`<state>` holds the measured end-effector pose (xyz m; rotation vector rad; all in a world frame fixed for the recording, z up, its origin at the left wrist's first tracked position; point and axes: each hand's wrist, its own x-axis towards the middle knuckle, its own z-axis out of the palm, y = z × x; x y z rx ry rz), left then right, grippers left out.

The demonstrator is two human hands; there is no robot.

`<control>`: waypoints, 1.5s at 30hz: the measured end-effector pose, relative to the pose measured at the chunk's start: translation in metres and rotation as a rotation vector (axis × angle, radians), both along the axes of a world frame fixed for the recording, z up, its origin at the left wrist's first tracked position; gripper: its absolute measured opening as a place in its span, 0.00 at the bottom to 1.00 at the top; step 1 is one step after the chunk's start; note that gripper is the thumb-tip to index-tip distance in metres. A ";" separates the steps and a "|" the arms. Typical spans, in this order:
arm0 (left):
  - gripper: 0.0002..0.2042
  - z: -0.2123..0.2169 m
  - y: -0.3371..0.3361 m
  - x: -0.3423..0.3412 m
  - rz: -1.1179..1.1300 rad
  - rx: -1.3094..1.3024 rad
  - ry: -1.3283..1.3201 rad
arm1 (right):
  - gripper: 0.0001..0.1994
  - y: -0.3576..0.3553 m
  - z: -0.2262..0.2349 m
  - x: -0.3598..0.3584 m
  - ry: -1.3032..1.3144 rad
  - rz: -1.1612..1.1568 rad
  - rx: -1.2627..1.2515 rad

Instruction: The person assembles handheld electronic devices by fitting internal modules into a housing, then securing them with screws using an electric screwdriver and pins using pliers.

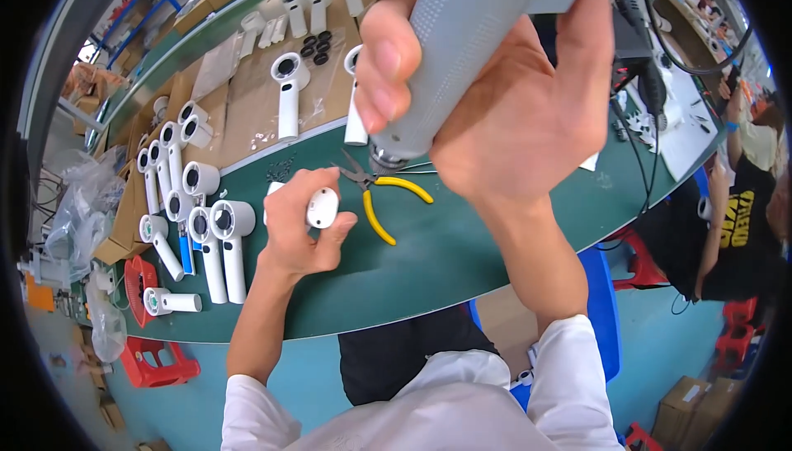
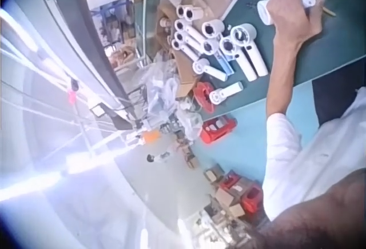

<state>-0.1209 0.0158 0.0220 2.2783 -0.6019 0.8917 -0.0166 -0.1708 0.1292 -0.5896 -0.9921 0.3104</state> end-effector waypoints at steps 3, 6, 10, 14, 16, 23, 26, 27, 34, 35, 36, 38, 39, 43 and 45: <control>0.24 -0.001 -0.001 -0.003 -0.016 -0.010 0.052 | 0.37 0.018 -0.010 0.009 -0.192 0.230 0.191; 0.23 -0.004 -0.005 -0.003 -0.054 -0.042 0.005 | 0.33 0.016 -0.020 -0.007 -0.175 0.140 0.137; 0.23 -0.007 -0.007 -0.001 -0.066 -0.067 0.011 | 0.32 0.018 -0.040 0.004 -0.133 0.129 0.189; 0.23 -0.003 -0.005 -0.003 -0.043 -0.053 0.048 | 0.34 0.022 -0.043 0.005 -0.080 0.133 0.250; 0.23 -0.002 -0.005 -0.004 -0.028 -0.046 0.065 | 0.35 0.022 -0.044 0.004 -0.080 0.123 0.256; 0.21 -0.005 -0.004 0.002 -0.073 -0.038 -0.012 | 0.42 0.023 -0.050 0.002 -0.061 0.105 0.235; 0.21 -0.005 -0.002 0.003 -0.057 -0.009 -0.003 | 0.42 0.022 -0.053 0.006 -0.129 0.117 0.203; 0.21 -0.005 -0.002 0.003 -0.042 0.000 0.003 | 0.42 0.022 -0.053 0.005 -0.130 0.109 0.202; 0.19 -0.001 -0.007 -0.002 0.048 -0.018 0.086 | 0.39 0.025 -0.055 0.002 -0.043 0.073 0.236; 0.19 0.000 -0.007 -0.002 0.050 -0.016 0.084 | 0.39 0.024 -0.054 0.002 -0.010 0.058 0.229; 0.20 0.001 -0.007 -0.002 0.060 -0.009 0.075 | 0.39 0.023 -0.053 0.001 -0.012 0.060 0.231; 0.21 0.003 -0.008 -0.002 0.072 -0.001 0.063 | 0.40 0.023 -0.052 0.001 0.056 0.049 0.249; 0.21 0.003 -0.010 -0.002 0.109 -0.024 0.048 | 0.40 0.022 -0.052 0.002 0.054 0.052 0.250; 0.20 0.005 -0.005 -0.001 0.193 -0.010 0.039 | 0.41 0.022 -0.053 0.003 0.073 -0.006 0.262; 0.16 0.008 -0.007 -0.003 0.192 -0.062 0.045 | 0.42 0.024 -0.054 0.001 0.106 -0.012 0.263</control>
